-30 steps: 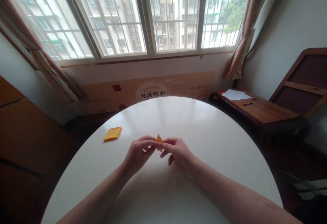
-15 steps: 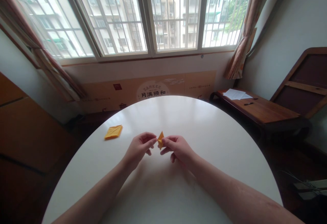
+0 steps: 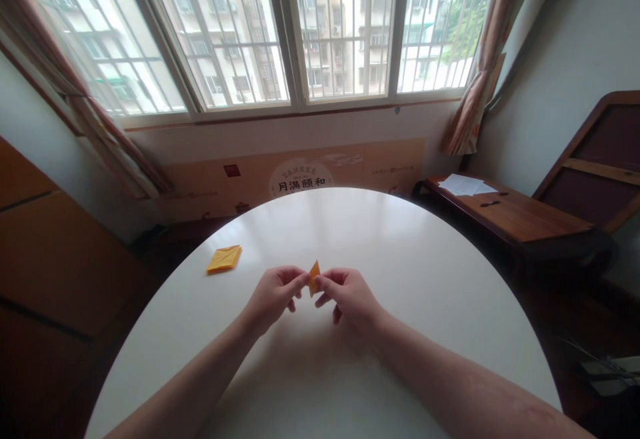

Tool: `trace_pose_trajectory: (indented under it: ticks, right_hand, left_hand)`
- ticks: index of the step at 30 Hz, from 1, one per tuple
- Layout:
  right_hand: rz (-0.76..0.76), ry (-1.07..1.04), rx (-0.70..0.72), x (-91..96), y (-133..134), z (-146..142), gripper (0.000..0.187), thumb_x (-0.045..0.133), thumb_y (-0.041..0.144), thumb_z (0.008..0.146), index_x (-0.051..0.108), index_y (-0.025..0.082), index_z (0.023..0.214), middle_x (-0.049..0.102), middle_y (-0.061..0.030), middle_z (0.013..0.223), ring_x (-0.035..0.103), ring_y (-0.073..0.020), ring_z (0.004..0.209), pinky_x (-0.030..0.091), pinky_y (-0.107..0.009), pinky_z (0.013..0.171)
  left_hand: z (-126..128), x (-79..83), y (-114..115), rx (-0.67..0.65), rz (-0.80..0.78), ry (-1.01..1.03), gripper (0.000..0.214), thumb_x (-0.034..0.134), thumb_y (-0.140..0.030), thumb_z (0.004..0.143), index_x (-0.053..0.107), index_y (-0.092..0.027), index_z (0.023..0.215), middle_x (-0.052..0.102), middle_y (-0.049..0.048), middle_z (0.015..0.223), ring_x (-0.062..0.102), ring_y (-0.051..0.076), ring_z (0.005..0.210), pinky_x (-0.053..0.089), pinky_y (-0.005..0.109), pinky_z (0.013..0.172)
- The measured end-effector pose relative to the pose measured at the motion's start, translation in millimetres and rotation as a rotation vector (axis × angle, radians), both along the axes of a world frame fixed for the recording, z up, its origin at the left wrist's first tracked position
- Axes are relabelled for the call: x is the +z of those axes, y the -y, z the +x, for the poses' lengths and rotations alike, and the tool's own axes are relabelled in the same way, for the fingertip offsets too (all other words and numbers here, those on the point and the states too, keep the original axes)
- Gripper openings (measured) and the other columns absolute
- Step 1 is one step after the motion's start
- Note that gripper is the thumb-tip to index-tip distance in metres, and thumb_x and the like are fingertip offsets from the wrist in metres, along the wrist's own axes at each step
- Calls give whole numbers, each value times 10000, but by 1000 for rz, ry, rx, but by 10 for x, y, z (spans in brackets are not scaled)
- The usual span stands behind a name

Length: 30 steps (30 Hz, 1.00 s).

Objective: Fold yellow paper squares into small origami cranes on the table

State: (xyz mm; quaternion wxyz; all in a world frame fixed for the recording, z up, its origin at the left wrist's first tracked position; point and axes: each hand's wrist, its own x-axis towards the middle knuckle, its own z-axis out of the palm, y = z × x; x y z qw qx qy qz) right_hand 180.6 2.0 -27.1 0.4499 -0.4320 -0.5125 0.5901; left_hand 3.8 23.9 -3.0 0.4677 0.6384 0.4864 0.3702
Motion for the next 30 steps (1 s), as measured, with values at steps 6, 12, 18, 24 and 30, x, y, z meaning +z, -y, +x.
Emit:
trace_pose_trajectory:
  ticks: [6,12,18,24,30]
  right_hand:
    - [-27,-27,15,20,-1,-7,428,663,580,805,732,166,888,744,-117,917,724,-243,792,390,-171,346]
    - [27,35,43,17,-12,-6,384,642,518,827,724,154,914,731,-111,930,714,-227,779,418,-162,338]
    - [113,116,-10,41,-6,-28,290,601,428,848,674,149,815,675,-56,797,652,-174,674,417,-157,318]
    - [134,131,-33,19,13,-42,240,595,372,843,664,150,784,658,-42,758,637,-161,653,413,-146,321]
    - [124,126,-29,3,0,-46,283,592,424,848,665,151,865,660,-58,831,653,-177,674,426,-161,309]
  left_hand:
    - [-24,-26,-3,-8,28,-8,306,649,-438,802,741,-148,782,659,43,656,573,139,552,467,199,399]
    - [-19,-59,-9,-11,38,-18,311,615,-420,821,728,-134,774,637,38,639,564,135,562,467,192,414]
    - [-1,-55,19,-36,0,-27,346,619,-446,836,723,-120,789,630,39,648,570,141,586,467,193,417]
    - [3,-7,47,-76,-23,-39,276,685,-396,806,728,-124,804,685,43,693,588,132,583,456,182,428]
    - [-14,-21,29,-51,-11,-30,282,689,-401,808,730,-122,795,686,41,694,570,125,578,456,191,452]
